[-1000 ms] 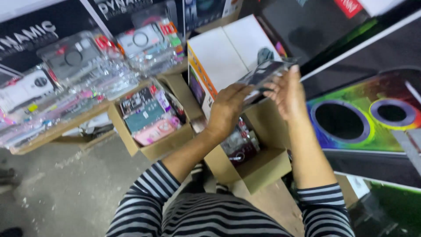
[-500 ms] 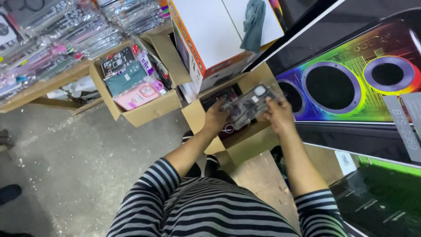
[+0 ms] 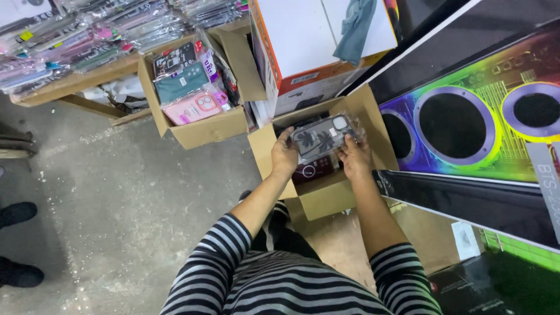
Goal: Sorting and packing various phone cases and electronic accessories into boxes.
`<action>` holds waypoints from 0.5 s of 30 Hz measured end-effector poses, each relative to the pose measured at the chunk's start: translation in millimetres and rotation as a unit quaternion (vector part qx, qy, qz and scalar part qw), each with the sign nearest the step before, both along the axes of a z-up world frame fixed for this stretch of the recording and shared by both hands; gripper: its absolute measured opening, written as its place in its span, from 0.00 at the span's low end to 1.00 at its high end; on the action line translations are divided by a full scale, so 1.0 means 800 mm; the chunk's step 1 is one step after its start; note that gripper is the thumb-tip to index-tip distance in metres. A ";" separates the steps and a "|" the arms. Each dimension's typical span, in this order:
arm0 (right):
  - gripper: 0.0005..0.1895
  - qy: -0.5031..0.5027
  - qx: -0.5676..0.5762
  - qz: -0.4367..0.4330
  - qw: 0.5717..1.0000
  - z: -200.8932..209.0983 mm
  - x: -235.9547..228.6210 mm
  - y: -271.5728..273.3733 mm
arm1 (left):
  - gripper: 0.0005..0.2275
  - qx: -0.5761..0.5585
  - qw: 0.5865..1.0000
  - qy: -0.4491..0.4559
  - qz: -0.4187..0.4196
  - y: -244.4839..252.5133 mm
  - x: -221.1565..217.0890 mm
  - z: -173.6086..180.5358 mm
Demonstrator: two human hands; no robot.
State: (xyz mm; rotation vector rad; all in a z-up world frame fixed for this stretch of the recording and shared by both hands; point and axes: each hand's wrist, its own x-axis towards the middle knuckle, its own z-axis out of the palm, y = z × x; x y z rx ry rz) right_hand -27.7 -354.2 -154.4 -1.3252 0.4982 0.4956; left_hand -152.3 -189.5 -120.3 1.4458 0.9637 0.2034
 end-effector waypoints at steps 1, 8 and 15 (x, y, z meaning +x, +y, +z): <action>0.19 0.003 -0.021 0.002 1.000 -0.015 0.003 0.003 | 0.25 0.031 1.000 0.005 -0.003 0.004 0.001 0.006; 0.44 0.058 -0.247 0.103 0.962 -0.250 0.016 -0.055 | 0.27 0.116 0.991 0.066 -0.023 0.018 -0.022 -0.067; 0.24 -0.082 -0.282 0.170 0.941 -0.035 0.003 0.008 | 0.24 0.044 0.995 0.094 0.002 0.029 -0.039 -0.025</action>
